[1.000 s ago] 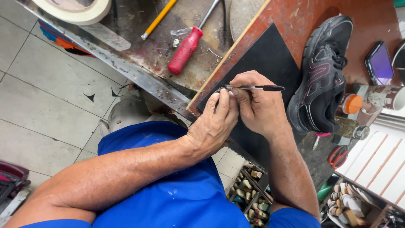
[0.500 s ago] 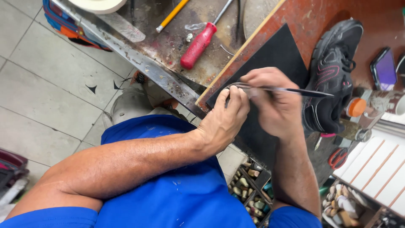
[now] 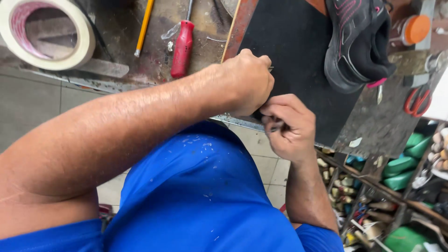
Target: Tracing the outline of a shoe onto a rubber sheet for a new sole
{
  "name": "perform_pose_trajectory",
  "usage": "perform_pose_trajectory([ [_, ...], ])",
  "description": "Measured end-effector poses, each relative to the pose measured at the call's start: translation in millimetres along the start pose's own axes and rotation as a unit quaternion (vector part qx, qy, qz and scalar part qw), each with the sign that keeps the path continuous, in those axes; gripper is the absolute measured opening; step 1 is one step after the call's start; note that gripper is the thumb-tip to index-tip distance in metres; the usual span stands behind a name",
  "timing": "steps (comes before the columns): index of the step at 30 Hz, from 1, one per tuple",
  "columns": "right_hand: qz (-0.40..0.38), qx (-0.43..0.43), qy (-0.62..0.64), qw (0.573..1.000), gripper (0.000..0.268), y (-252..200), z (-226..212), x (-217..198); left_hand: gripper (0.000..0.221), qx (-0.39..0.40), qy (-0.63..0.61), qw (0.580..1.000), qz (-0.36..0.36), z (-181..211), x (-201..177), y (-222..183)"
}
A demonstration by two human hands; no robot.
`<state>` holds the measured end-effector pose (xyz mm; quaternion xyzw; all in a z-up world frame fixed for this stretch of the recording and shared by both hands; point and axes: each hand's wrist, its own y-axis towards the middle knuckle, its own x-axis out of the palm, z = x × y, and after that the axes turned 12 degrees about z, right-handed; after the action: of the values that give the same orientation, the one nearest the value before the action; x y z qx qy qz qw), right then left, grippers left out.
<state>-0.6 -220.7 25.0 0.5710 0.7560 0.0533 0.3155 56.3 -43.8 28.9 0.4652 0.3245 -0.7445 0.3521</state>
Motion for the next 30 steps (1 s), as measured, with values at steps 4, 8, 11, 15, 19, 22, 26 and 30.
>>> perform_pose_trajectory([
  [4,0.037,0.005,-0.037,0.999,0.004,-2,-6,17,0.04,0.043,-0.031,0.995,-0.08,-10,-24,7],
  [8,0.052,0.036,-0.063,0.996,0.009,-8,-10,28,0.032,0.089,-0.065,0.983,-0.144,-17,-6,23],
  [11,0.015,0.057,-0.111,0.992,0.017,-18,-11,32,0.033,0.125,-0.042,0.972,-0.196,-21,-33,22],
  [15,-0.006,0.066,-0.177,0.982,0.03,-25,-19,38,0.036,0.171,-0.001,0.946,-0.274,-21,-58,20],
  [19,-0.007,0.064,-0.259,0.964,0.023,-31,-24,38,0.039,0.171,0.001,0.942,-0.287,-21,-59,21],
  [22,-0.026,0.059,-0.297,0.953,0.022,-34,-27,38,0.033,0.196,0.05,0.944,-0.262,-22,-42,23],
  [26,-0.047,0.065,-0.378,0.923,0.034,-45,-22,40,0.022,0.204,0.083,0.962,-0.162,-23,-3,30],
  [30,-0.072,0.05,-0.44,0.894,0.052,-59,-12,38,0.021,0.18,0.06,0.981,-0.028,-27,24,28],
])
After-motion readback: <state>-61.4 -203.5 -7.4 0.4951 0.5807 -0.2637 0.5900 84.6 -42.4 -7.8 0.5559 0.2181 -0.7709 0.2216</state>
